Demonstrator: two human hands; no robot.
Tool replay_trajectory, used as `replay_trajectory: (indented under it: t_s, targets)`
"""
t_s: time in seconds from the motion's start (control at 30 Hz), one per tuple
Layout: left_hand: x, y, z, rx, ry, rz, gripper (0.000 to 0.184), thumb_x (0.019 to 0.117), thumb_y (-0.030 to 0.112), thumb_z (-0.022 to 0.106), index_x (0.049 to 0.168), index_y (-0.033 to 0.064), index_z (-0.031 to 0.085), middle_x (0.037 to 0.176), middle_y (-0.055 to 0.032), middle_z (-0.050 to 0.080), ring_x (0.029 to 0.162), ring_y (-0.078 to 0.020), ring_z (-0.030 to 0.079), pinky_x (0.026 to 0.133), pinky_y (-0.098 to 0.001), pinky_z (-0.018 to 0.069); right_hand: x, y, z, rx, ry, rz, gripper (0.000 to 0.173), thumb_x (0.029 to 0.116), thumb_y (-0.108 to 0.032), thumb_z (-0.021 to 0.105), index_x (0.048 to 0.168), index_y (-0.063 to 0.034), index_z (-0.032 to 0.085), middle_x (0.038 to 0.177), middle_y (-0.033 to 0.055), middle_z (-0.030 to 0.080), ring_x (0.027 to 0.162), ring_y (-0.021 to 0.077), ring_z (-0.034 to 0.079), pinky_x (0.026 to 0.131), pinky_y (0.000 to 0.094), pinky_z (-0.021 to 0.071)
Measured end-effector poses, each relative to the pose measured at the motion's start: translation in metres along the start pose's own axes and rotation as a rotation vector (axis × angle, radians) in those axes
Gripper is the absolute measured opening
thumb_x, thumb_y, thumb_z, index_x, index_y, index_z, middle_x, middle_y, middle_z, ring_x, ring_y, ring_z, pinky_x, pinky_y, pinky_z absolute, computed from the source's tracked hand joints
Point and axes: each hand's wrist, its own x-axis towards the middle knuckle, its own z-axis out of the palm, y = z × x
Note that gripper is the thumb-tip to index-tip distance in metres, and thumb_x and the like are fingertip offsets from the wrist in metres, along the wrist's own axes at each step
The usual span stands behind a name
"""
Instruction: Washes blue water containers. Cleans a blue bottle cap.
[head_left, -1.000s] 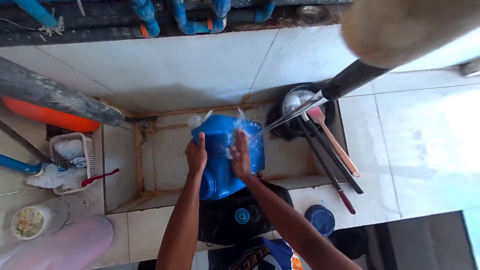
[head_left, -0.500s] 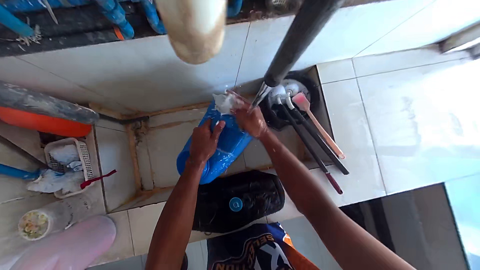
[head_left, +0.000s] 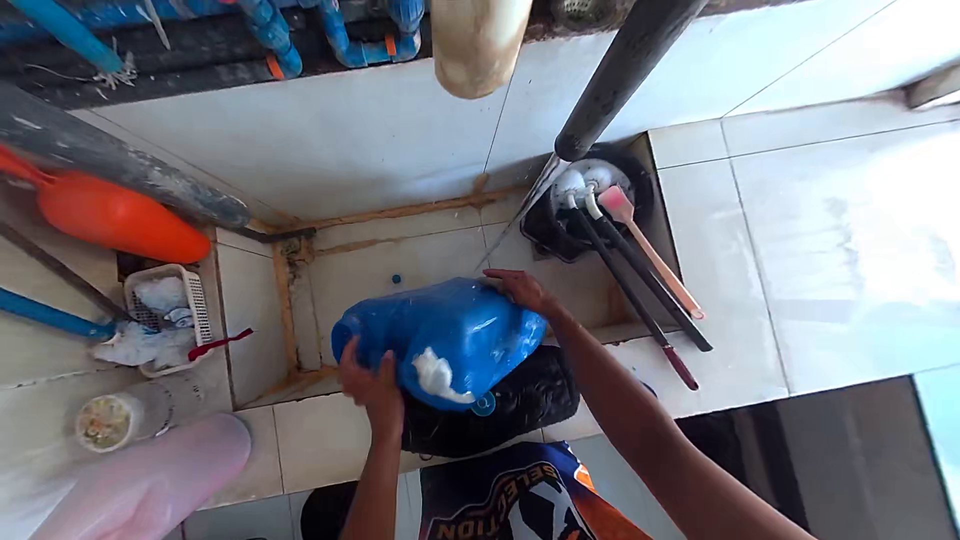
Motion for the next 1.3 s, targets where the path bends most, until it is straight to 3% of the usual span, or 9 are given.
replay_trajectory:
  t_s: [0.1, 0.27, 0.37, 0.5, 0.7, 0.9, 1.07, 1.17, 1.3]
  targets:
    - [0.004, -0.001, -0.009, -0.225, 0.138, -0.555, 0.086, 0.0826, 0.014, 0.081, 0.151, -0.0031, 0.032, 0.144, -0.0301, 0.047, 0.128, -0.039, 0.052, 0.1, -0.0521, 0.0517, -0.004, -0.035, 0.023, -0.155, -0.024, 0.0, 0.043, 0.1089, -0.021, 0.039, 0.147, -0.0248, 0.057, 0.133, 0.0103, 0.068, 0.109, 0.0292, 0.068, 0.093, 0.0565, 0.0532]
    - [0.029, -0.016, -0.003, -0.185, 0.211, -0.879, 0.079, 0.082, 0.027, 0.083, 0.143, -0.0076, 0.047, 0.145, -0.0327, 0.045, 0.132, -0.046, 0.045, 0.106, -0.0622, 0.0413, -0.009, -0.099, 0.073, -0.364, -0.168, -0.183, 0.042, 0.1072, -0.016, 0.042, 0.145, -0.0208, 0.06, 0.152, 0.0019, 0.055, 0.134, 0.0213, 0.056, 0.111, 0.0507, 0.0458]
    - [0.02, -0.008, 0.003, -0.689, 0.058, -0.94, 0.035, 0.103, 0.025, 0.057, 0.129, 0.0024, 0.055, 0.105, -0.013, 0.068, 0.089, -0.0201, 0.069, 0.076, -0.0399, 0.06, -0.033, -0.123, 0.1, -0.36, -0.205, -0.386, 0.046, 0.1039, -0.011, 0.044, 0.148, -0.0178, 0.057, 0.155, 0.0045, 0.052, 0.146, 0.0196, 0.044, 0.121, 0.0445, 0.0369]
    - [0.057, -0.001, 0.025, -0.678, -0.084, -0.871, 0.024, 0.1086, 0.023, 0.048, 0.092, 0.0054, 0.052, 0.058, 0.0026, 0.047, 0.045, -0.0065, 0.048, 0.047, -0.0222, 0.0482, -0.049, -0.099, 0.09, -0.255, -0.245, -0.646, 0.051, 0.1019, -0.013, 0.042, 0.152, -0.0151, 0.052, 0.162, 0.0033, 0.042, 0.154, 0.02, 0.029, 0.128, 0.0421, 0.0254]
    - [0.106, -0.022, 0.09, -0.215, -0.358, -0.468, 0.062, 0.1052, 0.057, 0.045, 0.138, 0.0041, 0.043, 0.082, -0.0131, 0.058, 0.059, -0.0223, 0.055, 0.058, -0.0411, 0.053, 0.035, 0.048, 0.03, -0.312, 0.391, -0.091, 0.063, 0.1098, -0.035, 0.038, 0.163, -0.0048, 0.024, 0.168, 0.0223, 0.021, 0.156, 0.0398, 0.017, 0.126, 0.0585, 0.0169]
    - [0.12, -0.038, 0.127, -0.089, -0.296, -0.331, 0.066, 0.1047, 0.054, 0.048, 0.145, 0.0021, 0.045, 0.12, -0.0272, 0.066, 0.105, -0.041, 0.067, 0.091, -0.0604, 0.0542, 0.018, -0.051, 0.152, -0.702, 0.335, -0.519, 0.051, 0.1086, -0.031, 0.039, 0.159, -0.0219, 0.041, 0.168, -0.0016, 0.031, 0.159, 0.026, 0.013, 0.128, 0.0557, 0.0156]
    - [0.119, -0.031, 0.129, -0.055, -0.32, -0.351, 0.069, 0.1039, 0.06, 0.044, 0.139, 0.0007, 0.047, 0.109, -0.0259, 0.067, 0.097, -0.0397, 0.068, 0.085, -0.0598, 0.055, 0.011, -0.01, 0.105, -0.663, 0.329, -0.462, 0.057, 0.1085, -0.03, 0.034, 0.163, -0.0139, 0.031, 0.17, 0.0075, 0.025, 0.159, 0.0308, 0.014, 0.127, 0.0582, 0.0191]
    - [0.112, -0.037, 0.13, -0.058, -0.281, -0.312, 0.057, 0.1072, 0.052, 0.043, 0.131, 0.0008, 0.054, 0.102, -0.023, 0.068, 0.096, -0.0367, 0.068, 0.086, -0.0577, 0.054, 0.073, -0.008, 0.07, -0.674, 0.463, -0.452, 0.057, 0.1082, -0.024, 0.031, 0.16, -0.0004, 0.03, 0.168, 0.0172, 0.026, 0.158, 0.0324, 0.015, 0.129, 0.0564, 0.006]
    - [0.119, -0.033, 0.127, -0.02, -0.305, -0.286, 0.056, 0.1072, 0.052, 0.043, 0.131, 0.0028, 0.053, 0.097, -0.0223, 0.068, 0.088, -0.0364, 0.069, 0.079, -0.0572, 0.0559, 0.069, -0.042, 0.101, -0.65, 0.378, -0.585, 0.061, 0.1058, -0.03, 0.035, 0.164, -0.0132, 0.026, 0.172, 0.0067, 0.017, 0.16, 0.029, 0.007, 0.127, 0.059, 0.0147]
